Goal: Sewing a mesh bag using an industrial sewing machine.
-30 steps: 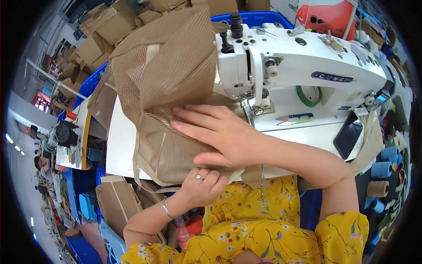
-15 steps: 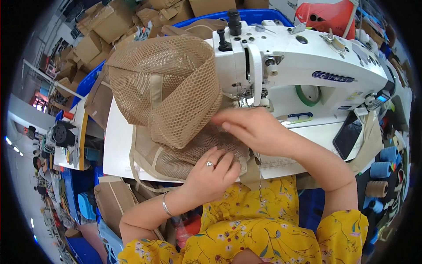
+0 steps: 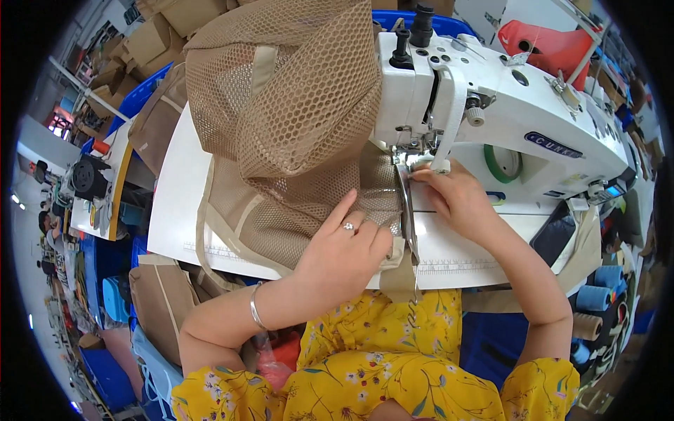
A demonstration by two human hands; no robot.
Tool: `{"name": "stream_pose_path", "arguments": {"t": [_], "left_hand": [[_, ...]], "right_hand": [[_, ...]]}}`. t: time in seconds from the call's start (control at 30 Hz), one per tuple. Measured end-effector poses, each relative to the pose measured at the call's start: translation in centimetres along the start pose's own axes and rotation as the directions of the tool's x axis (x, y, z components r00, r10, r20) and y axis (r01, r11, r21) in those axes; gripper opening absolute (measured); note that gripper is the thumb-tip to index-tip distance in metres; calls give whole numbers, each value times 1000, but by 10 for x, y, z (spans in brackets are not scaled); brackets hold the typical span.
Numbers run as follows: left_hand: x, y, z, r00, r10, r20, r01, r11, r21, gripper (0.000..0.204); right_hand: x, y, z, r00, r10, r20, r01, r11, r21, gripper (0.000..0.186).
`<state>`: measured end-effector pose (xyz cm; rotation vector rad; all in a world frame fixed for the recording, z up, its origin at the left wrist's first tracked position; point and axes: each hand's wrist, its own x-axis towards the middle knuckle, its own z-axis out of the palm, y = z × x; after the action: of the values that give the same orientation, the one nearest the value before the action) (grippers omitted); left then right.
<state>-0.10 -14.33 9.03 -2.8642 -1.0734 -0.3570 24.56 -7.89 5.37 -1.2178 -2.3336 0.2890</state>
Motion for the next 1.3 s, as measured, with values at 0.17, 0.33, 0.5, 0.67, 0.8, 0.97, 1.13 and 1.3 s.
{"name": "stream_pose_path", "arguments": {"t": [0.17,0.33,0.5,0.67,0.8,0.97,1.13,1.3], "left_hand": [[1,-4,19,998,-30,-62,28,998,-47,30],[3,-6,17,995,-9,-100,2,998,-65,36],[4,-4,26,991,41,-125,-61,984,-166,40],[6,-3,27,993,109,-51,-114,987,-109,39],[10,-6,25,988,148,-44,-150,987,-59,39],[16,-7,27,991,131,-13,-130,988,88,41],[23,-13,34,991,124,-42,-120,987,105,40],[30,-20,36,991,131,20,-132,987,91,39]], "right_hand": [[16,23,25,998,-57,-4,57,998,-4,20],[18,16,30,999,-7,-44,5,999,-42,23],[20,16,26,1000,-21,-20,21,1000,-2,24],[18,14,26,998,24,50,-23,999,-23,27],[20,18,28,1000,-20,12,20,1000,20,27],[20,19,30,1000,15,18,-15,1000,27,26],[21,18,31,1000,-23,-21,23,1000,-1,27],[18,17,34,998,-10,-58,13,999,43,29]]}}
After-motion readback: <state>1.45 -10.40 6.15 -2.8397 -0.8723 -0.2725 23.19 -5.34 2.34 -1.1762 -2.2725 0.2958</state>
